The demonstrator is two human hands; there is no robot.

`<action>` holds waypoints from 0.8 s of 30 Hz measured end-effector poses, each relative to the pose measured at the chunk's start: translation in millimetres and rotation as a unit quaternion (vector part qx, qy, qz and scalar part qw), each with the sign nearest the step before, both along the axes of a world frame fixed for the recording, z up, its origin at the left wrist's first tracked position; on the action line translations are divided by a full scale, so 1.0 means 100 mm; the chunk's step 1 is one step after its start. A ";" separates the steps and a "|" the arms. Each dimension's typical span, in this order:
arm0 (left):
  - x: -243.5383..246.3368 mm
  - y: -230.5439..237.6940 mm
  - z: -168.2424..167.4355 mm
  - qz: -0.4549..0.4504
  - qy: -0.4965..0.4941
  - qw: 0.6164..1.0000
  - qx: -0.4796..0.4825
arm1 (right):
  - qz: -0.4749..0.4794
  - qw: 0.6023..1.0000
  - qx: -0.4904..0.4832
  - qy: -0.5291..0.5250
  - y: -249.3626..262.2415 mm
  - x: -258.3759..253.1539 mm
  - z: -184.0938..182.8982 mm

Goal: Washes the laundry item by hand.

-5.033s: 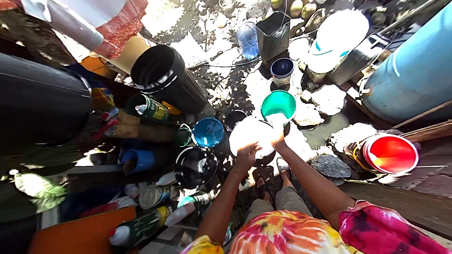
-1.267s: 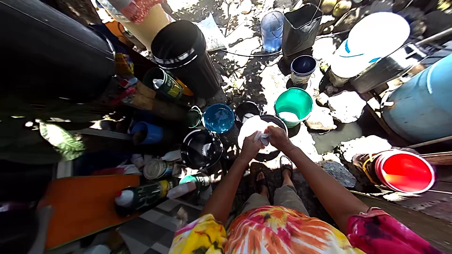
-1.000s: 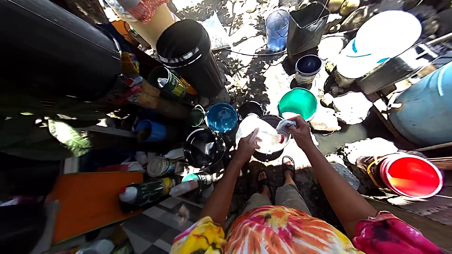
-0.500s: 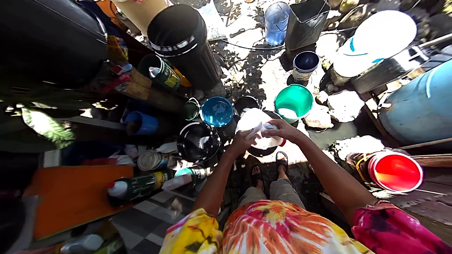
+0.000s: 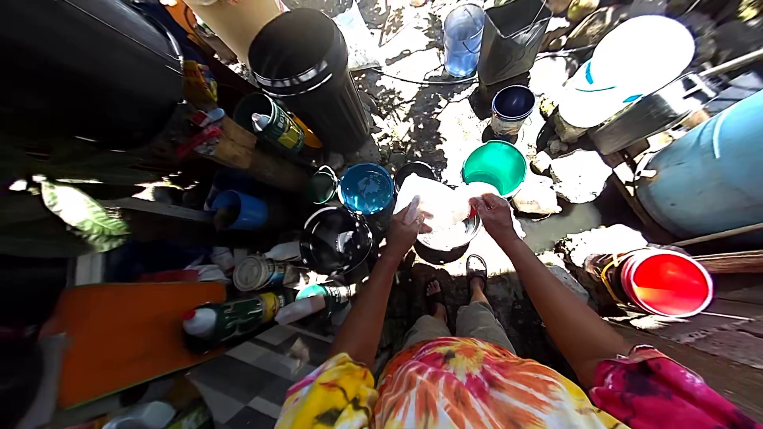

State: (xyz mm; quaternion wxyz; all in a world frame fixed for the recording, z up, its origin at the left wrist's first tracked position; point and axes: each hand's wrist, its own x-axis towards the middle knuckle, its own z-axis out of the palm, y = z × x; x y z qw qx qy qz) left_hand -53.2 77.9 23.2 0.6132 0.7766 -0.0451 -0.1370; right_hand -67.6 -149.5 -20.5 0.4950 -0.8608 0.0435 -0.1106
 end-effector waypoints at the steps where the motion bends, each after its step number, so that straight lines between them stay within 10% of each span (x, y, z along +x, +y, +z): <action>1: -0.02 -0.10 0.01 0.010 0.001 1.000 0.005 | -0.026 0.996 -0.031 -0.076 0.17 -0.04 -0.11; 10: -0.15 -0.55 0.11 0.083 0.017 0.993 0.077 | -0.051 0.962 -0.086 -0.253 0.57 -0.18 -0.49; 19: -0.15 -0.46 0.01 0.059 0.011 0.990 0.127 | 0.083 0.973 -0.212 -0.047 0.52 -0.29 -0.31; 24: -0.10 -0.44 -0.06 0.124 0.012 0.990 0.068 | -0.036 0.990 -0.012 -0.134 0.25 -0.28 -0.45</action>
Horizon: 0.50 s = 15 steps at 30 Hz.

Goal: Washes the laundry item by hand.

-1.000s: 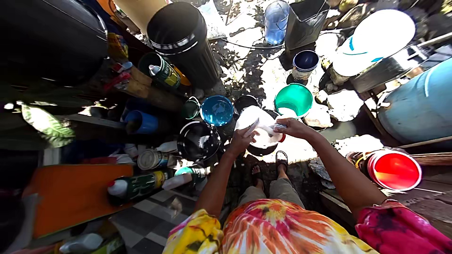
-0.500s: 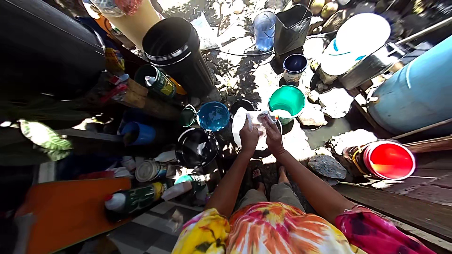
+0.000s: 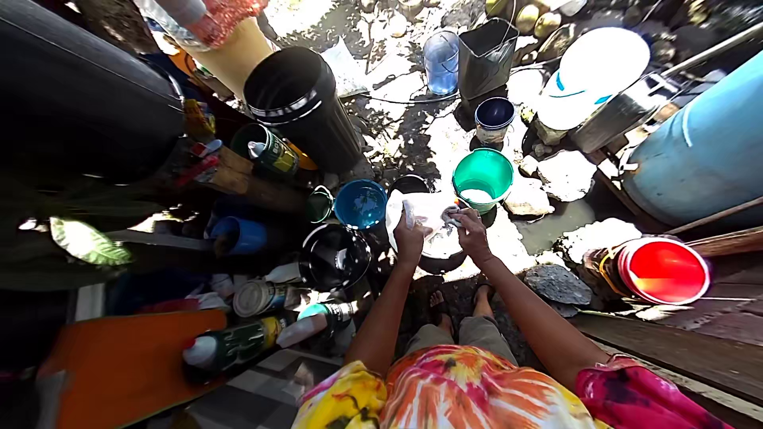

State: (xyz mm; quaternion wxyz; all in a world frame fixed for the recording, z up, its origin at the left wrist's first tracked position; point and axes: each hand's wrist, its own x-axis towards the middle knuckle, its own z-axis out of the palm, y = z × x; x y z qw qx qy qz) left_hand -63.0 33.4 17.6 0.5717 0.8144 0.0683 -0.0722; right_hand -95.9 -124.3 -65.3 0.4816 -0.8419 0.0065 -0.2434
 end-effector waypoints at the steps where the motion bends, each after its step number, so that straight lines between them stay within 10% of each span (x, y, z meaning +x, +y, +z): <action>1: 0.01 0.02 0.02 0.002 -0.002 1.000 -0.004 | -0.023 0.992 0.106 0.068 -0.07 -0.03 0.06; 4: 0.04 0.02 0.10 -0.012 -0.005 1.000 0.001 | -0.082 0.938 0.315 0.119 -0.15 -0.03 0.15; 9: -0.01 -0.25 0.23 -0.027 0.007 0.999 -0.039 | 0.027 1.000 0.006 -0.010 -0.08 0.11 0.09; 15: -0.04 -0.25 0.26 -0.078 -0.027 0.995 -0.053 | -0.006 0.991 0.074 0.109 -0.30 0.30 0.32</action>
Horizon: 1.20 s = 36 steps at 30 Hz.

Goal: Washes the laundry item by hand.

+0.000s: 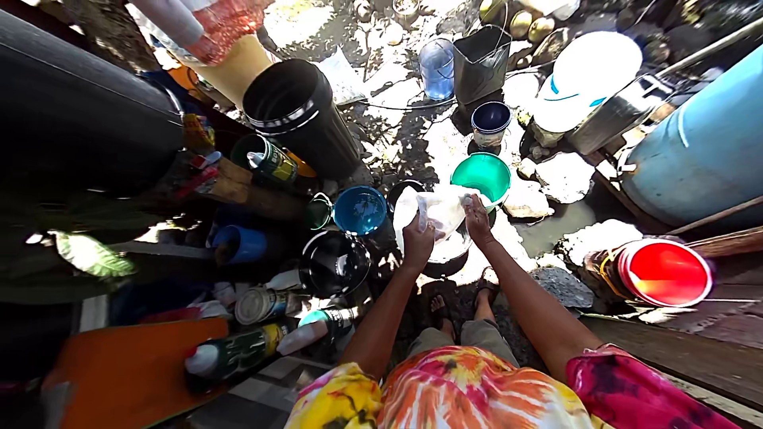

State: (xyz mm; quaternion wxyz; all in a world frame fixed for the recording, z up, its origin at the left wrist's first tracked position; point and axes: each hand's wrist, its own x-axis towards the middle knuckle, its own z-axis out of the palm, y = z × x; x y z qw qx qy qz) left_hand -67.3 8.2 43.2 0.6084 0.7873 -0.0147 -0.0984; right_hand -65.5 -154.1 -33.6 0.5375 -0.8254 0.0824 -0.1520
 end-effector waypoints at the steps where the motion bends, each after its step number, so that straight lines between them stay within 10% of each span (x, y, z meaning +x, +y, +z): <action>1: 0.00 0.02 -0.04 -0.016 -0.024 0.999 0.013 | -0.002 0.998 0.030 0.057 -0.04 0.02 0.04; 5: 0.01 0.14 -0.27 -0.103 -0.163 0.978 0.081 | -0.055 0.927 0.264 0.261 -0.27 0.22 0.08; 9: 0.04 0.16 -0.20 -0.003 -0.060 0.998 0.016 | -0.122 0.850 0.491 0.147 -0.40 0.18 0.11; 14: 0.10 0.01 -0.04 0.074 0.061 0.994 -0.057 | -0.007 0.976 0.214 0.051 -0.14 -0.02 0.02; 17: -0.02 -0.09 -0.03 0.018 0.029 0.999 -0.021 | -0.047 0.983 0.093 0.152 -0.09 0.04 0.08; 23: -0.11 -0.13 -0.30 0.008 -0.152 0.988 0.036 | -0.277 0.820 0.475 0.161 0.06 0.34 0.23; 28: 0.08 -0.21 -0.35 0.036 -0.203 0.973 0.101 | -0.197 0.914 0.343 0.094 0.54 0.12 0.22; 36: 0.03 -0.21 0.04 0.087 0.072 0.992 -0.061 | -0.152 0.800 0.580 0.022 0.09 0.30 -0.04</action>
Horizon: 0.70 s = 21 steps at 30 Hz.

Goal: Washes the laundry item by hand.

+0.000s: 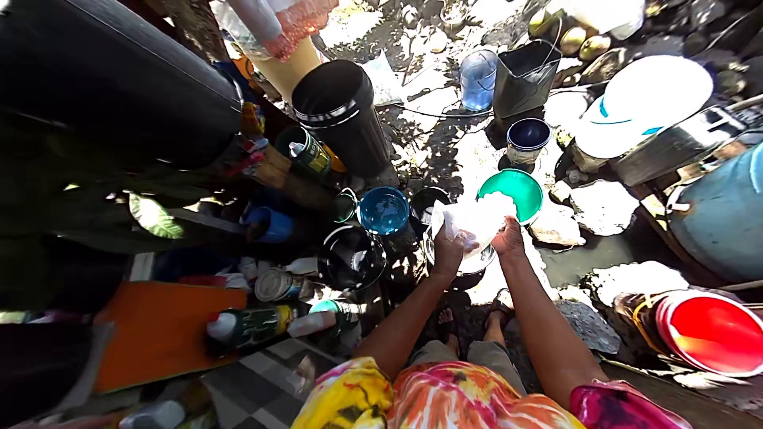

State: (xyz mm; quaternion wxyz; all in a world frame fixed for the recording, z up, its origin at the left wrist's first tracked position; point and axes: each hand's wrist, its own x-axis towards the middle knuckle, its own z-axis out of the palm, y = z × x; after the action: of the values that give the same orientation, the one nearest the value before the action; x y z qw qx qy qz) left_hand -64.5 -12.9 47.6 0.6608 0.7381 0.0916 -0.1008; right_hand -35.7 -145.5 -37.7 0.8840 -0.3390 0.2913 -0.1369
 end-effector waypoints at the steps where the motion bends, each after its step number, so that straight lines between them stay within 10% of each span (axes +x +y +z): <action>1: 0.00 0.00 0.01 0.007 0.009 1.000 -0.009 | 0.010 1.000 -0.011 -0.018 0.00 -0.01 -0.01; 8: 0.10 -0.05 -0.26 -0.047 -0.064 0.990 0.118 | 0.095 0.911 -0.322 0.239 0.59 -0.07 0.55; 11: 0.21 -0.03 -0.16 -0.058 -0.007 0.992 0.115 | 0.087 0.913 -0.379 0.121 0.81 -0.24 0.37; 16: 0.12 0.02 -0.06 -0.081 0.017 0.994 0.068 | 0.073 0.935 -0.276 0.213 0.64 -0.05 0.37; 21: 0.13 0.15 0.23 -0.039 0.077 0.994 -0.063 | 0.079 0.995 -0.027 -0.061 0.11 0.06 -0.06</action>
State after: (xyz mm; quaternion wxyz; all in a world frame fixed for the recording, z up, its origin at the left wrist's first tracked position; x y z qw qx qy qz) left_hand -52.0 1.9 70.3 0.6925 0.6880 0.1073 -0.1886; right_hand -29.3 -134.1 -43.8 0.8989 -0.3756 0.2050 -0.0947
